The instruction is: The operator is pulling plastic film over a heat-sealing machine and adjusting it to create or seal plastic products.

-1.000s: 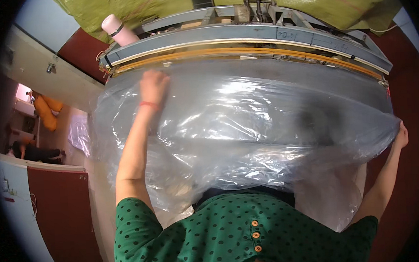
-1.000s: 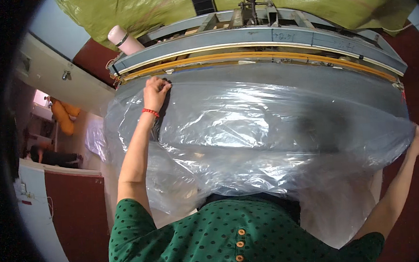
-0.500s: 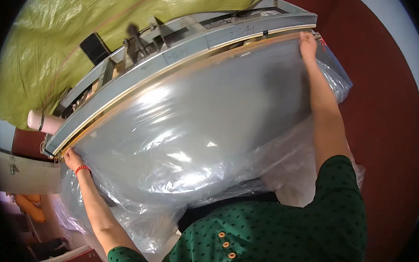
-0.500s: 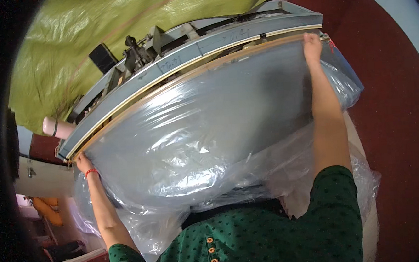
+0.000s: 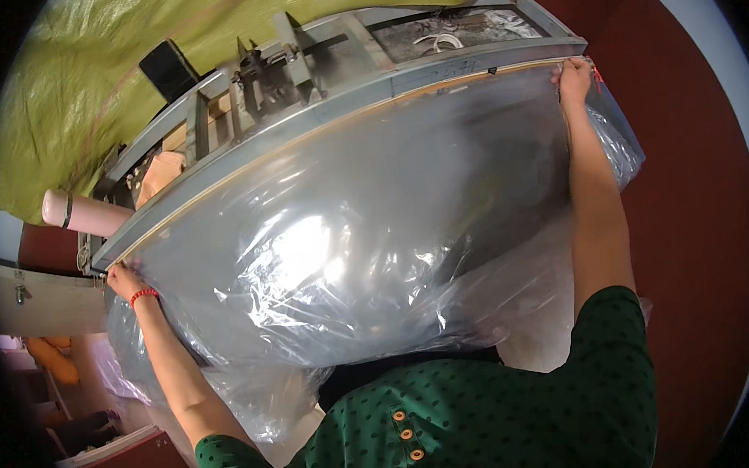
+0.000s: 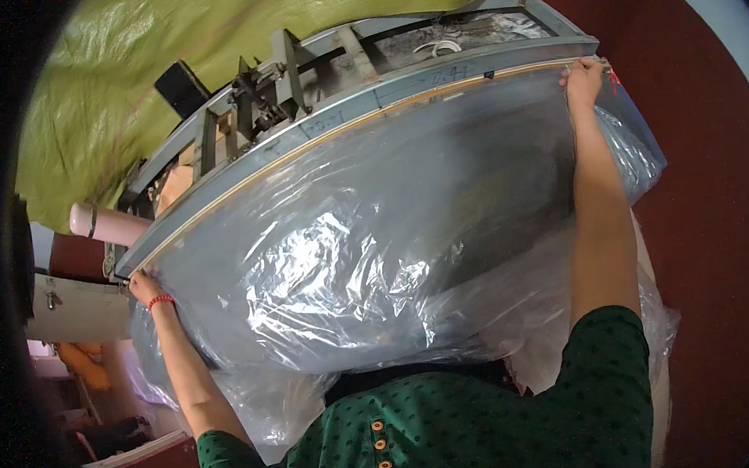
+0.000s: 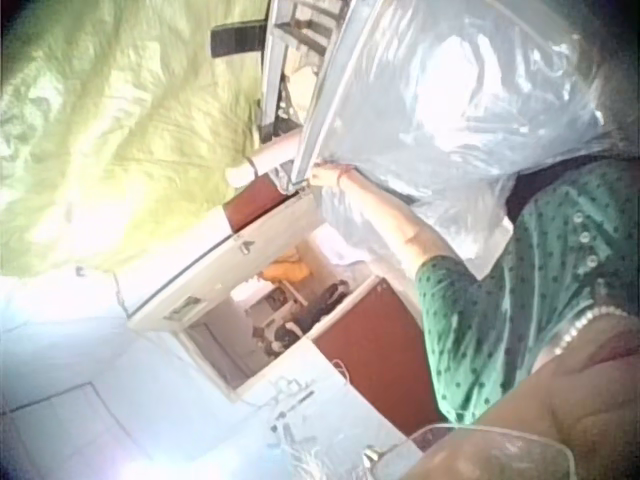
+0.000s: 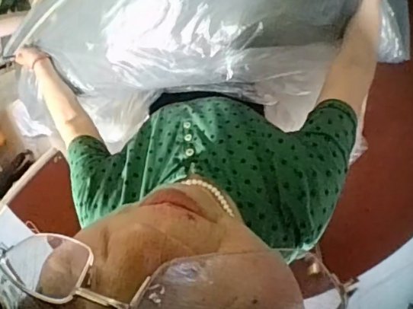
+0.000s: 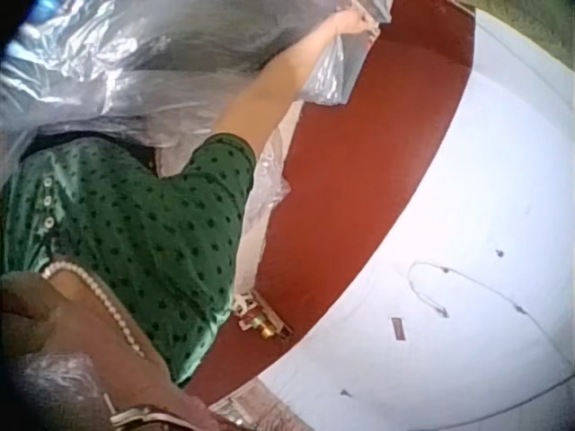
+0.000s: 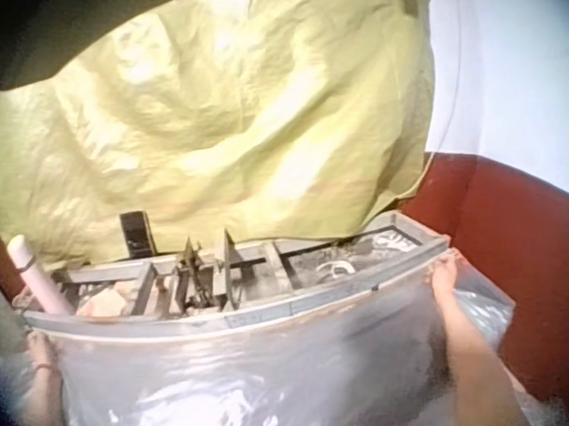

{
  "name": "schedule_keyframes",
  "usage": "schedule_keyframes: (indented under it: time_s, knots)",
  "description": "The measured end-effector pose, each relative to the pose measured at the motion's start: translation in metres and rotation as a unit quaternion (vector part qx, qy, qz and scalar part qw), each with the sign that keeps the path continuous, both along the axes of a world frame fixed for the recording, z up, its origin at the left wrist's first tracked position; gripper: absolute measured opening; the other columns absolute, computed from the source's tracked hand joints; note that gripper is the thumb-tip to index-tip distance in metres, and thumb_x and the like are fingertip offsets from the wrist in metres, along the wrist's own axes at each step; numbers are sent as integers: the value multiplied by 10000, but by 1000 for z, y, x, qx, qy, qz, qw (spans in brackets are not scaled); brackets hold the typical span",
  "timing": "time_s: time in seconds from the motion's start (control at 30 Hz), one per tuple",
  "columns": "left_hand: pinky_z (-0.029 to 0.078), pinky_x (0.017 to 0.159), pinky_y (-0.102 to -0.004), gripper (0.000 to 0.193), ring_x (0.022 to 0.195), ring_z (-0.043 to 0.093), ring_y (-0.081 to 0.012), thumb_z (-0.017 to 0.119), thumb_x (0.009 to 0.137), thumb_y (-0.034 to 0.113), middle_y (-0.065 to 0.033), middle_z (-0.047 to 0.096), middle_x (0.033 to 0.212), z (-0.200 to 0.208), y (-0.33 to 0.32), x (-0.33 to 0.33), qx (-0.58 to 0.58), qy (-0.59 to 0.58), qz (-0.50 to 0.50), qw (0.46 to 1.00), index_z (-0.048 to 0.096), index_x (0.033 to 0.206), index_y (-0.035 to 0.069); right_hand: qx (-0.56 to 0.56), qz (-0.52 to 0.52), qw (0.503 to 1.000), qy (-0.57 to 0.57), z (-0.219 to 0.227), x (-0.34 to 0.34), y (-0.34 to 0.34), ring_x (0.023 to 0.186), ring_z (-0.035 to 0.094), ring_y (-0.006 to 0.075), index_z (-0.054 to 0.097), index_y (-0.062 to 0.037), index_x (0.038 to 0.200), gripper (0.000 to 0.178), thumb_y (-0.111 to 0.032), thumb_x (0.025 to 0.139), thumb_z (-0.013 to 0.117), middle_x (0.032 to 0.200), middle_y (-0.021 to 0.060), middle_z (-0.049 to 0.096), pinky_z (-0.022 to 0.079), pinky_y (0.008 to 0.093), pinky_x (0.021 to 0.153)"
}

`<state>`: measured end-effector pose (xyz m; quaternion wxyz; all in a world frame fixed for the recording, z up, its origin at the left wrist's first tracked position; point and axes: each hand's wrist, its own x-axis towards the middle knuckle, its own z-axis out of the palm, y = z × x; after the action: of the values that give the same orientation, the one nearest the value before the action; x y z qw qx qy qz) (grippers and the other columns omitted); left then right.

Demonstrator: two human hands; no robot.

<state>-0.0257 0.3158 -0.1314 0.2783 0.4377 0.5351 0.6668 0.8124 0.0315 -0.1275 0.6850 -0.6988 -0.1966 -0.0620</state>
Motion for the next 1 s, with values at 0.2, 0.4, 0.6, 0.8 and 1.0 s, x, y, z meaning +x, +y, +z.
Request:
schedule_keyframes:
  time_s: [0.2, 0.4, 0.6, 0.8, 1.0]
  knots:
    - [433, 485, -240, 127, 567, 510, -114, 454, 813, 105, -18, 538, 699, -4, 5, 10, -21, -38, 3, 999, 542, 767, 26, -34, 61, 997, 22, 11, -2, -20, 509, 534, 113, 538, -19, 824, 249, -264, 843, 497, 672, 63, 589, 403, 241, 457]
    - [391, 580, -188, 64, 641, 465, -59, 526, 831, 108, 22, 513, 711, 31, -58, -27, 11, 227, -138, 964, 554, 833, 50, -230, -12, 961, -154, 61, -59, -70, 837, 586, 117, 647, -34, 931, 327, -322, 784, 604, 876, 70, 654, 433, 256, 754]
    - [395, 623, -177, 56, 698, 484, -39, 514, 826, 36, 30, 535, 775, 96, -143, 27, 39, 161, -255, 953, 550, 869, 42, -236, -231, 874, -358, 62, -3, -137, 901, 586, 212, 607, 22, 979, 296, -206, 847, 475, 964, 137, 625, 432, 311, 817]
    - [419, 679, -203, 68, 772, 518, -76, 517, 808, -4, -11, 558, 830, 114, -212, -5, 70, 220, -235, 944, 556, 861, 13, -91, 331, 881, -327, 143, -389, 25, 1041, 490, 210, 528, -49, 1105, 299, -160, 827, 546, 1111, 104, 520, 378, 305, 887]
    - [456, 652, -244, 130, 753, 574, -123, 561, 780, 12, -57, 596, 816, 144, -247, 0, 155, 415, -256, 859, 571, 910, 7, -16, 535, 698, -477, 118, -558, 79, 949, 514, 286, 556, 0, 991, 372, -226, 714, 660, 1020, 136, 551, 411, 355, 785]
